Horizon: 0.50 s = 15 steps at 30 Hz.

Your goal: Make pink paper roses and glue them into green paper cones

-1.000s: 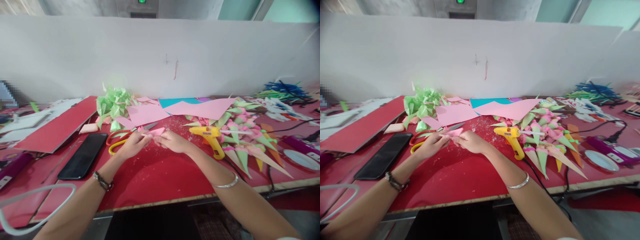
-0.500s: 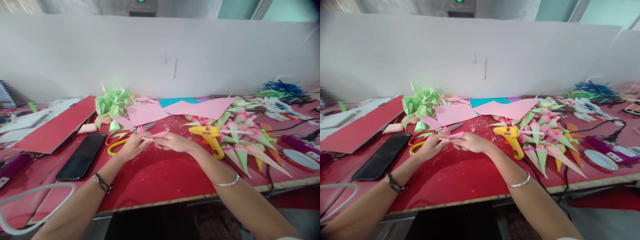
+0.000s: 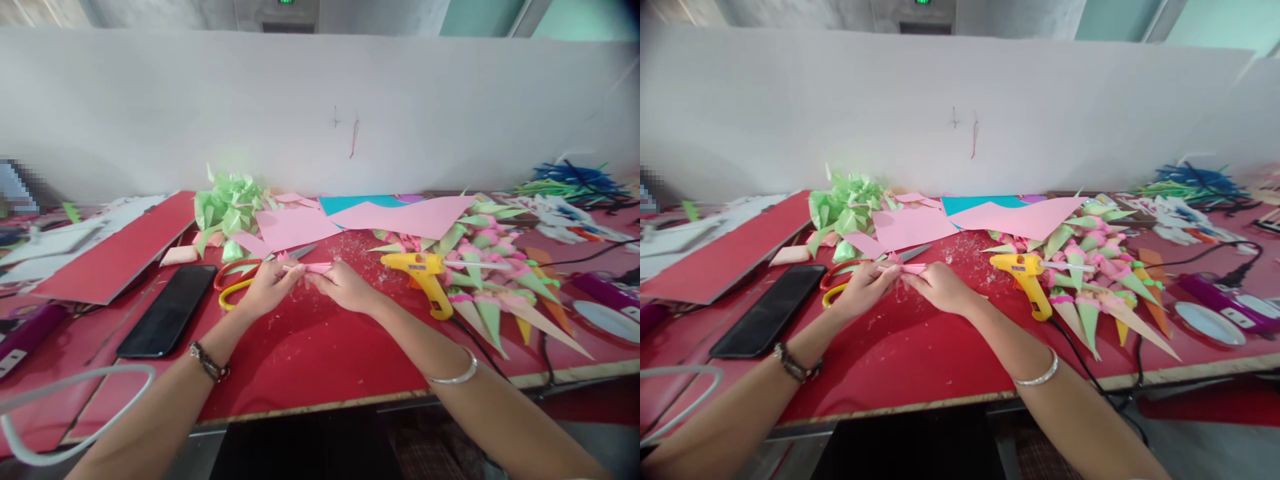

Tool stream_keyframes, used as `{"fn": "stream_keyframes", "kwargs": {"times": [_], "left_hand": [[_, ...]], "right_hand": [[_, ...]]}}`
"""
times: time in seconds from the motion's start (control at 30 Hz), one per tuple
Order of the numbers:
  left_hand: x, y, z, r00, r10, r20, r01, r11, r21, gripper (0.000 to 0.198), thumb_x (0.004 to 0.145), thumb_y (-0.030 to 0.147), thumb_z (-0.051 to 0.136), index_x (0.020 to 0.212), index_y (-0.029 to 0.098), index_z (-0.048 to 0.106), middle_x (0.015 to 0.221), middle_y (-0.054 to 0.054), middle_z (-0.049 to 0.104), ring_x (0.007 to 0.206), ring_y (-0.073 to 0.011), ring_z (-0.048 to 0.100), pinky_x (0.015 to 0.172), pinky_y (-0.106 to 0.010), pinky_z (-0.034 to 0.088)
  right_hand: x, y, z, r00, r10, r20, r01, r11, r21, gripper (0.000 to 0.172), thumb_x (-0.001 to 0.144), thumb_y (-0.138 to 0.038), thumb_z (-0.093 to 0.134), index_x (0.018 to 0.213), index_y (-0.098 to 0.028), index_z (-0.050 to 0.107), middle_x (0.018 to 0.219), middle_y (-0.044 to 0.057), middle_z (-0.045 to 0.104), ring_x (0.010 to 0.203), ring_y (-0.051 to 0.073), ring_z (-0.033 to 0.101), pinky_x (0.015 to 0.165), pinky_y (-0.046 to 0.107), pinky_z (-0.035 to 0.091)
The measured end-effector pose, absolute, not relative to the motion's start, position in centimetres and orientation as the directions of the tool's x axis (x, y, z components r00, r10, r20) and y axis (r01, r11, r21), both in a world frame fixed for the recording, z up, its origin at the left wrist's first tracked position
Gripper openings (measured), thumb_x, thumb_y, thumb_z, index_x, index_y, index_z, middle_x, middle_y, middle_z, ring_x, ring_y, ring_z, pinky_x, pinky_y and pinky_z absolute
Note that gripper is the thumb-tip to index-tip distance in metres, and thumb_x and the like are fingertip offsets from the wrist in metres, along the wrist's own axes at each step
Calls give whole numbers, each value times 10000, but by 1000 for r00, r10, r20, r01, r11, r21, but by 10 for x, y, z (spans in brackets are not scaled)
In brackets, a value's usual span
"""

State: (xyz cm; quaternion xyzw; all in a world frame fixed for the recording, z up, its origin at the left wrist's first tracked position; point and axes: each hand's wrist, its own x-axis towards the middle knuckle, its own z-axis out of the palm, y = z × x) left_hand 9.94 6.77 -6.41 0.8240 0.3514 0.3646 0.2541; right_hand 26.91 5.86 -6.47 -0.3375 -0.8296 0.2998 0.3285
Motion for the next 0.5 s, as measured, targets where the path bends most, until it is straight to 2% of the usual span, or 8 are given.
{"fn": "stream_keyframes", "kwargs": {"times": [0.13,0.27,0.4,0.5], "left_hand": [[98,68,-64,530,742,412,374,-640,671,374,855,302,385,611,123,604,444,50,410,412,-47,362,448,-168,293],[96,68,-64,528,736,422,390,-653,649,397,846,312,404,540,122,571,420,54,377,401,-44,321,428,-172,262],[96,67,-64,526,749,403,395,-634,665,424,845,321,397,491,125,525,399,52,392,384,-39,330,417,-163,267],[96,67,-64,506,784,360,390,-580,715,425,845,334,386,497,125,513,395,46,422,374,-39,358,414,-156,285]], "right_hand": [[271,58,-61,-596,768,236,318,495,-808,305,872,-305,359,705,-133,548,466,-65,381,419,53,352,462,189,283],[272,57,-62,-644,748,158,274,419,-866,266,864,-296,384,720,-132,534,433,-89,320,381,41,287,413,183,231],[272,57,-64,-633,754,173,285,435,-854,265,854,-302,406,760,-116,570,448,-81,346,386,37,291,408,178,230],[271,57,-64,-623,745,236,322,520,-791,281,856,-289,406,838,-104,617,497,-51,443,421,43,344,450,179,282]]}}
